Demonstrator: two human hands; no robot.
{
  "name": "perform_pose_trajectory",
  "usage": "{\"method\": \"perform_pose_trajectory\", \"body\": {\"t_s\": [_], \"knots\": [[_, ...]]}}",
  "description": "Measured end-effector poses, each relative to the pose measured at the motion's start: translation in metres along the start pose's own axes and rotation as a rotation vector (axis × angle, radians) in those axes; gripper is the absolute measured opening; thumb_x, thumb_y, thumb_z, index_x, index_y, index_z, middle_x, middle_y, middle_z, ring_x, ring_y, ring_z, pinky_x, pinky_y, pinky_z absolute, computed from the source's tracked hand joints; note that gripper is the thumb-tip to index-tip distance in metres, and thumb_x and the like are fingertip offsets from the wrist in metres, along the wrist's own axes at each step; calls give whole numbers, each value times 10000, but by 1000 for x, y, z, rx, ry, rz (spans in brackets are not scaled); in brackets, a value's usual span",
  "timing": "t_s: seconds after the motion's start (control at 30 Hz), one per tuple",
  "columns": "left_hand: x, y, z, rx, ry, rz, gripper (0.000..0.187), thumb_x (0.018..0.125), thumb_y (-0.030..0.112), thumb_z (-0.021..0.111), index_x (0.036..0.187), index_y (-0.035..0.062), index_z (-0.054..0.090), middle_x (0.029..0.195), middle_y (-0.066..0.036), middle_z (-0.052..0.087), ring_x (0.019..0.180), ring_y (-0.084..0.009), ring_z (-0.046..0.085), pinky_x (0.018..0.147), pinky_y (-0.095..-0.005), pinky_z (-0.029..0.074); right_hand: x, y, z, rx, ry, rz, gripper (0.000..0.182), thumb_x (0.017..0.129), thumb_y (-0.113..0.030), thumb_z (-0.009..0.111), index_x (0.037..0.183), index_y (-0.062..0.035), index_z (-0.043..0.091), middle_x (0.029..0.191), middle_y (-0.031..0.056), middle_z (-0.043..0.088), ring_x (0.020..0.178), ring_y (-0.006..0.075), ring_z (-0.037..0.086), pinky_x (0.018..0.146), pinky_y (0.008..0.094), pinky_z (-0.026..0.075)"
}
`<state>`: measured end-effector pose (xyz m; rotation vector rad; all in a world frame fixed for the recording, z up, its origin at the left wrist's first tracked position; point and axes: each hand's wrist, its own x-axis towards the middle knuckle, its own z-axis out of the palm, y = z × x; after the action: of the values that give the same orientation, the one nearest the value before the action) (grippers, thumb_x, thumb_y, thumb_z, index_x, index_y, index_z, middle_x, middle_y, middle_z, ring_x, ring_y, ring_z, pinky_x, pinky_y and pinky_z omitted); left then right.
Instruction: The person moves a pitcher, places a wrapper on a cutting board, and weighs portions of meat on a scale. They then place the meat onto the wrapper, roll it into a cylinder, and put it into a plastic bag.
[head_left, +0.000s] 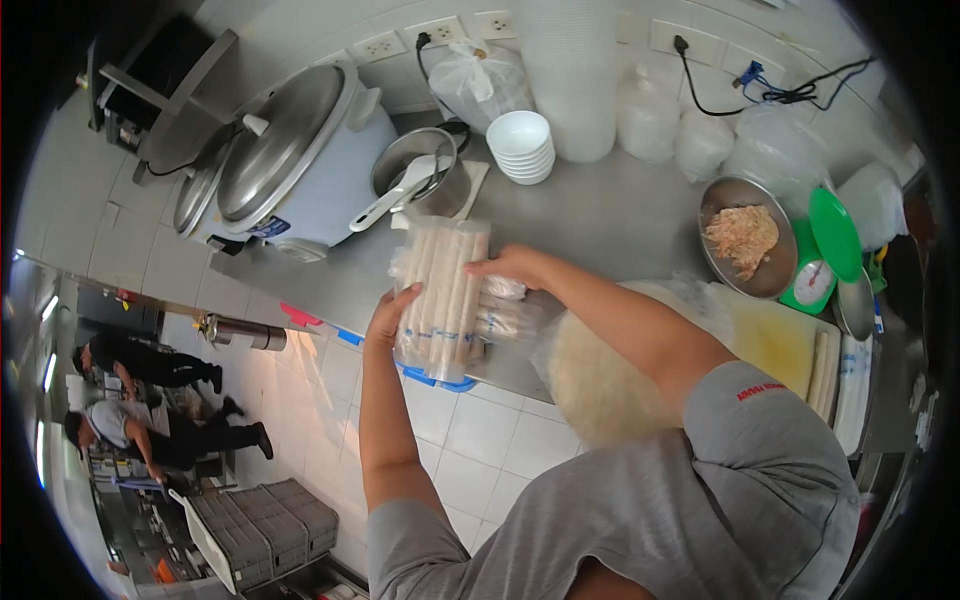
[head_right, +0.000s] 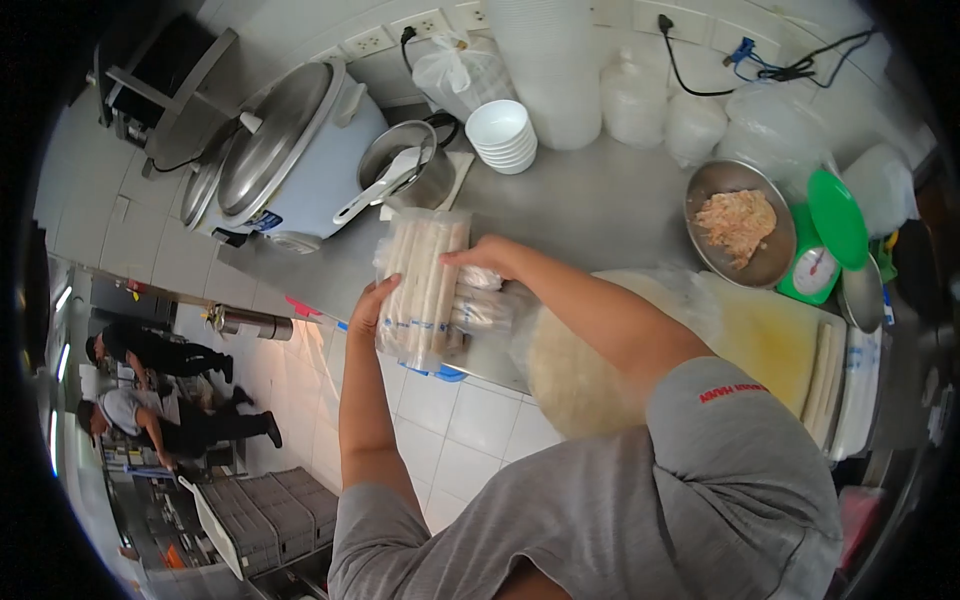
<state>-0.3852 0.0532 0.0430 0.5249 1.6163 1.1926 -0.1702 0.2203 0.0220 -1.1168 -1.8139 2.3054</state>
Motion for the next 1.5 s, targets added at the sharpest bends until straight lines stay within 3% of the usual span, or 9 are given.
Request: {"method": "perform_pose_trajectory", "body": {"t_s": [0.47,0.7,0.8,0.93,1.0,1.07,1.13,1.23,1.5], "knots": [[98,64,256,374,-458,-3,783,687,352,799,1266,-67,480,1134,-158,616,964,-230,629,850,-305,490,-164,64,-144,601,490,-87,776,730,-412,784,1170,158,494,1152,206,587,1063,269,573,895,382,462],[162,99,366,847,-807,-9,837,668,522,764,1291,21,517,1270,-145,547,1192,-244,490,1011,-362,360,-159,105,-149,787,984,-86,923,665,-468,814,1281,75,393,1279,186,487,1166,269,478,926,424,432],[170,110,383,972,-883,-4,867,648,547,758,1306,42,504,1351,-159,479,1267,-282,410,1051,-394,285,-156,106,-151,862,915,-123,931,664,-466,816,1283,82,388,1288,186,477,1152,266,488,923,419,436],[153,111,363,1073,-486,362,910,668,567,748,1311,-14,470,1355,-228,443,1232,-314,452,1004,-390,363,-173,95,-154,881,715,-173,852,703,-433,798,1267,81,416,1258,176,505,1130,233,506,914,395,438],[129,89,334,741,-86,760,813,739,436,757,1307,-51,439,1260,-200,522,1128,-283,532,909,-351,442,-162,106,-159,867,727,-251,821,715,-418,793,1264,71,426,1255,163,514,1135,229,504,916,389,435],[80,55,295,343,323,881,574,798,336,729,1171,-47,519,1105,-141,583,993,-217,562,829,-337,459,-156,110,-159,845,775,-289,802,722,-409,790,1264,62,432,1255,151,519,1140,228,500,921,379,430],[23,-1,265,49,511,706,236,896,240,615,943,22,538,795,-43,569,700,-106,518,650,-258,447,-152,107,-154,815,863,-287,797,722,-406,789,1267,54,434,1259,139,522,1145,230,495,928,365,424],[-27,-53,270,-79,20,44,224,874,173,566,1001,-6,520,784,-51,587,638,-137,548,573,-271,464,-148,103,-151,816,892,-305,769,752,-427,761,1264,48,440,1229,136,543,1104,221,514,912,361,437],[65,-34,284,-85,-210,30,485,798,75,583,1226,-46,388,790,-96,594,657,-189,608,559,-291,497,-149,84,-142,917,867,-315,754,754,-364,773,1273,52,418,1225,152,542,1139,256,505,906,370,445]]}}
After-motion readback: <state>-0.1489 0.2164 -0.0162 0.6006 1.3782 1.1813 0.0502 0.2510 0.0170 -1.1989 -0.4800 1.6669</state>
